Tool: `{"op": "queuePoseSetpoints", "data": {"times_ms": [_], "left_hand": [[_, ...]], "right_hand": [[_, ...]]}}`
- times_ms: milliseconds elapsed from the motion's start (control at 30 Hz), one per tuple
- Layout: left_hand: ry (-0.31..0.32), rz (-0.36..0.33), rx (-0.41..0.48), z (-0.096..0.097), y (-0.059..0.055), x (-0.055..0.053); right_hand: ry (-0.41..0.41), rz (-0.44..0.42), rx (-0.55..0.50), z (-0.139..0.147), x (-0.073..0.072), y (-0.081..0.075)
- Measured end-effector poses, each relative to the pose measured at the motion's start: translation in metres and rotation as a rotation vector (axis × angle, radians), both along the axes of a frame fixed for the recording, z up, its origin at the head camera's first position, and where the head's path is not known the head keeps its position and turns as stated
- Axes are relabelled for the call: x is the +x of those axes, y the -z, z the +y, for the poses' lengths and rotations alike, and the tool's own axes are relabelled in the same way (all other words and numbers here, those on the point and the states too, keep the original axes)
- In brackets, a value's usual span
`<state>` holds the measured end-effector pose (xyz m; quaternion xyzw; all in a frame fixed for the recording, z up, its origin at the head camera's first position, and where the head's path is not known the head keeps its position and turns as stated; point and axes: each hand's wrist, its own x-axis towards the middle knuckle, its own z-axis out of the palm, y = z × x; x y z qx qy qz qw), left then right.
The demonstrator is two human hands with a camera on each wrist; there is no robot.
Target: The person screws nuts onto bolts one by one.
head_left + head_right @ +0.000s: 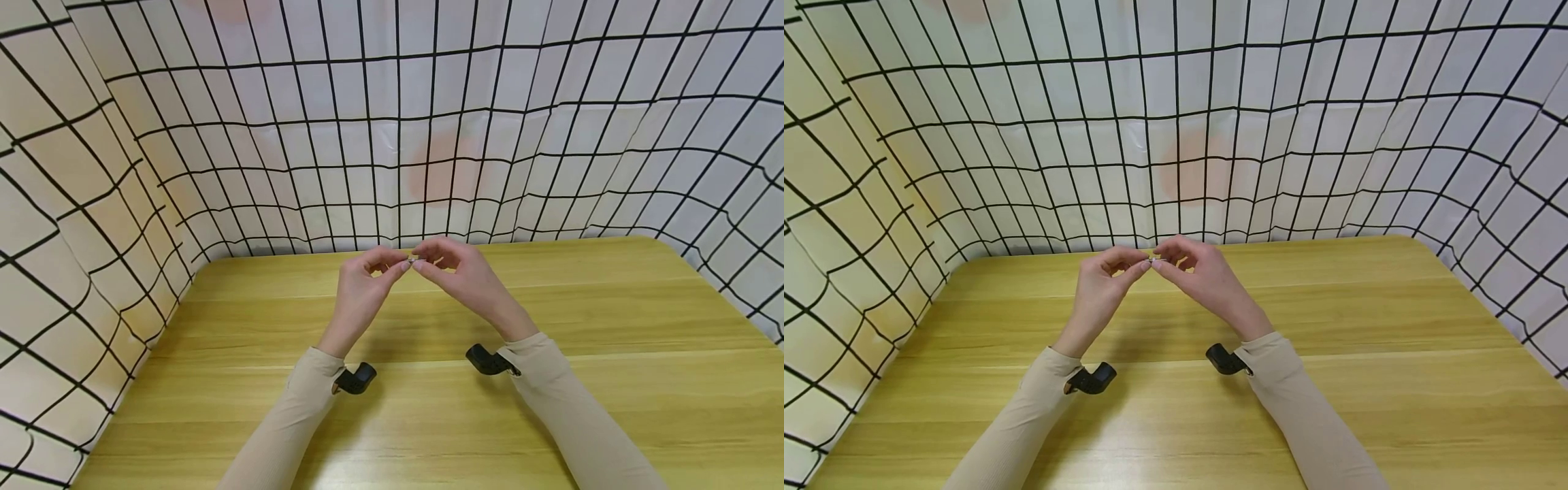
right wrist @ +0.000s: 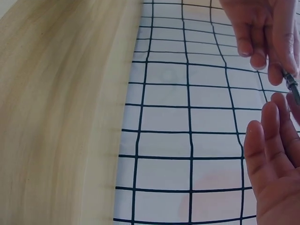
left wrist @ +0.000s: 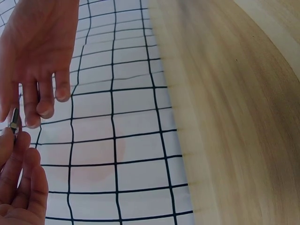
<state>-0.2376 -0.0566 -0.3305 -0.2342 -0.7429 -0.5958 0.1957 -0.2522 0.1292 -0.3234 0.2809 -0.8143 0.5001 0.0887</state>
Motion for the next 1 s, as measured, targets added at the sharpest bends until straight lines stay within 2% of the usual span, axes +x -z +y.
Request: {"op": "queuePoseSetpoints", "data": {"times_ms": [267,433,567,833,1000], "left_hand": [[0.002,-0.007,0.006,0.0,0.0,-0.001],[0.011,0.009,0.003,0.0,0.001,-0.001],[0.013,0.012,0.001,0.0,0.001,-0.001],[0.008,0.014,-0.009,0.0,0.0,0.0],[0.005,0.029,-0.026,0.0,-0.002,0.002]], "right_hand": [[-0.072,0.058,-0.033,-0.001,0.0,-0.001],[-0.094,0.051,-0.056,-0.001,-0.001,0.0],[-0.088,0.043,-0.054,-0.002,-0.003,0.003],[-0.057,0.026,-0.039,0.005,-0.02,0.024],[-0.03,0.031,-0.003,0.008,-0.022,0.027]]}}
